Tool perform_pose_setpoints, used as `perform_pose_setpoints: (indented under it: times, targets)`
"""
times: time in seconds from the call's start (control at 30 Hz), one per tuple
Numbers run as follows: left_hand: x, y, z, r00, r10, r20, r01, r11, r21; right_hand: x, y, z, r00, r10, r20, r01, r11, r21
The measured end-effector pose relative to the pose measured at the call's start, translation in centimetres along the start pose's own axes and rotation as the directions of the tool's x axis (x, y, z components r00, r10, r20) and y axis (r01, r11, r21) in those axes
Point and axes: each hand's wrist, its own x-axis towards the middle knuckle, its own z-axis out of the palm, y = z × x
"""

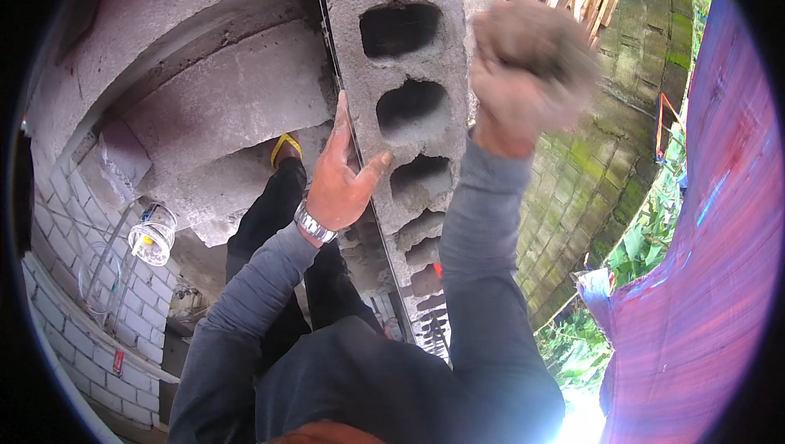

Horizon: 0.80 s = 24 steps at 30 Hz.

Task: The person places concrete blocks onto a wall, applies mortar with a trowel, and taps the blocks into place. The person repeats this process, adding mortar and adjusting blocks to build up the wall.

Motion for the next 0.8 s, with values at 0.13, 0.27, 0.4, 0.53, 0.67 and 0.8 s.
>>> perform_pose_setpoints:
  times: [0.13,0.27,0.4,0.53,0.67,0.8]
  targets:
    - [0.1,-0.1,0.5,0.999,0.028,0.038,-0.026,0.999,-0.038,-3.7,1.9,-6.4,0.990,-0.086,-0.115,-0.017,0.728,-0.686]
    - [-0.1,-0.2,0.4,1.000,0.023,0.017,-0.023,0.999,-0.025,-3.5,-0.2,-0.5,0.927,0.323,-0.191,-0.251,0.913,0.322]
    - [0.0,-0.4,0.3,0.998,0.055,-0.011,-0.054,0.998,0.017,-2.7,-3.1,6.8,0.976,0.194,-0.100,-0.176,0.970,0.165]
    - [0.0,-0.8,0.6,0.997,0.080,-0.025,-0.078,0.996,0.041,-2.6,-6.9,11.0,0.995,0.064,0.074,-0.059,0.997,-0.057]
    - [0.9,0.0,-0.2,0.999,-0.037,-0.015,0.036,0.998,-0.042,-7.3,-8.0,11.8,0.992,0.084,-0.094,-0.093,0.991,-0.100]
    - [0.7,-0.2,-0.5,0.998,-0.057,-0.003,0.056,0.994,-0.096,-11.6,-9.7,13.2,0.990,0.088,-0.109,-0.102,0.986,-0.132]
